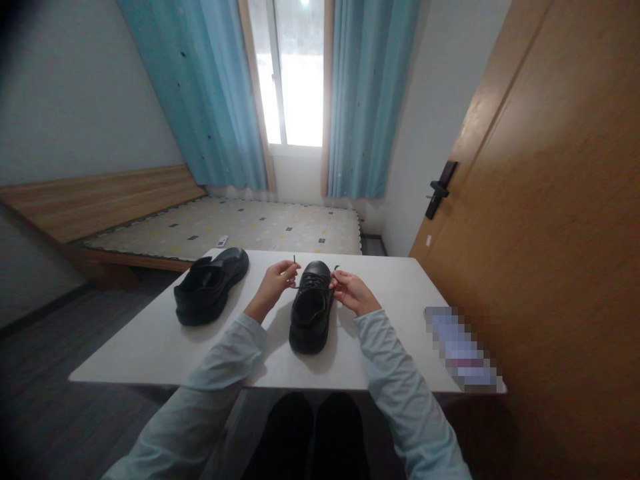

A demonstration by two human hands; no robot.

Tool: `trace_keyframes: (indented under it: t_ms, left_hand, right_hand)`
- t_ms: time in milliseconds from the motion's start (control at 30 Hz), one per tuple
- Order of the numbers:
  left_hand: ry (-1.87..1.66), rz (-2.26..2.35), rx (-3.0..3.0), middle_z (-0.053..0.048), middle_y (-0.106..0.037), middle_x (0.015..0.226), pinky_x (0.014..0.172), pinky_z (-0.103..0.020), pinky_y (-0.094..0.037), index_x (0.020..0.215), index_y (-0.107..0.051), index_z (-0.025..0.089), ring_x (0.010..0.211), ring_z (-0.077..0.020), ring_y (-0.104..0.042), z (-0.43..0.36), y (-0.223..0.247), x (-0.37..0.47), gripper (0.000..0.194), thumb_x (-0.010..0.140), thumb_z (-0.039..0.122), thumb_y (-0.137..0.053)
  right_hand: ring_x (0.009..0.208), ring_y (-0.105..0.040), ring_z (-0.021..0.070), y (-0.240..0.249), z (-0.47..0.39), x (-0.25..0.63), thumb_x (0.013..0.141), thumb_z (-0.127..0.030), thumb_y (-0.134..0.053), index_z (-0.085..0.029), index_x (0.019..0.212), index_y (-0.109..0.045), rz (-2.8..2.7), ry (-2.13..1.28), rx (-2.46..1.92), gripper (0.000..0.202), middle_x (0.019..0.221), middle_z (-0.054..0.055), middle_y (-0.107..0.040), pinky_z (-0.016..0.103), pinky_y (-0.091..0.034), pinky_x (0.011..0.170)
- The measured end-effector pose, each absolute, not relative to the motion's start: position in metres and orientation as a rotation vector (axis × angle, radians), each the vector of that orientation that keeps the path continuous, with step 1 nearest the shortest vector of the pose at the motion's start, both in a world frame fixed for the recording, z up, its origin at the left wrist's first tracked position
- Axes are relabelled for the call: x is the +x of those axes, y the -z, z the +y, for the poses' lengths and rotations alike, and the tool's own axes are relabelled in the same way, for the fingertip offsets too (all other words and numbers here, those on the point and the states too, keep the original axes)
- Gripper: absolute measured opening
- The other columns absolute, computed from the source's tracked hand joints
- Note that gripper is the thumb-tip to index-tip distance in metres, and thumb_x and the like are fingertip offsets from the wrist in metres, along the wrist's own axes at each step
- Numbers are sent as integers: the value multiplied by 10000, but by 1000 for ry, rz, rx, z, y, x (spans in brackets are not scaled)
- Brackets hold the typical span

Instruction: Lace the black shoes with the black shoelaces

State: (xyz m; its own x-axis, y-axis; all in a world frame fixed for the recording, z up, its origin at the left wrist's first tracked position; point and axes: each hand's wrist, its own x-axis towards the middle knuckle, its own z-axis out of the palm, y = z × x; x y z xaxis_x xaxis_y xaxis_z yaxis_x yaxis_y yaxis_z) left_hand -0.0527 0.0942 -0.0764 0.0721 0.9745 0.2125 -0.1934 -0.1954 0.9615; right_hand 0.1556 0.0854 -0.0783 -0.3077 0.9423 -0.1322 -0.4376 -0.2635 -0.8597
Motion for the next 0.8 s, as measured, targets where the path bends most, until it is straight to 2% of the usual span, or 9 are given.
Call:
trace_keyframes:
  t_ms: [200, 333, 500, 667, 800]
  left_hand:
    - [-1342, 975, 1428, 20, -574, 624, 471, -225, -472, 905, -619, 128, 474, -77, -516, 93, 77, -53, 320, 689, 353, -692]
    - [-1398, 1001, 1453, 51, -575, 626, 471, -226, -478, 928, -515, 175, 464, -92, -550, 95, 80, -54, 334, 695, 337, -691]
    - [-1403, 1152, 1667, 12, -593, 652, 520, -241, -473, 766, -573, 176, 554, -131, -592, 94, 80, -54, 183, 712, 307, -688]
    - [-1463, 1314, 1969, -62, -628, 891, 717, -315, -489, 761, -692, 209, 870, -211, -592, 93, 76, -57, 92, 740, 299, -687]
    - [-1383, 1218, 2156, -71, -641, 1001, 932, -400, -411, 822, -734, 243, 1010, -240, -568, 91, 72, -62, 123, 753, 338, -696]
  right_hand:
    - [545, -599, 121, 84, 85, 156, 684, -261, -729, -189, 800, -544, -901, -1546, -1000, 229, 643, 4, -631, 211, -475, 438]
    - [583, -588, 138, 83, 86, 154, 658, -279, -716, -219, 902, -509, -985, -1106, -1187, 325, 736, -9, -617, 241, -464, 445]
    - [680, -533, 140, 73, 85, 151, 678, -388, -705, -183, 729, -618, -1455, -646, -1203, 229, 797, 28, -621, 276, -445, 617]
    - [647, -493, 138, 65, 77, 149, 682, -416, -731, -190, 707, -652, -1829, -640, -1114, 241, 734, 14, -613, 270, -392, 609]
    - [608, -470, 121, 61, 73, 153, 650, -431, -761, -181, 674, -638, -1953, -669, -1082, 280, 698, 2, -592, 252, -370, 575]
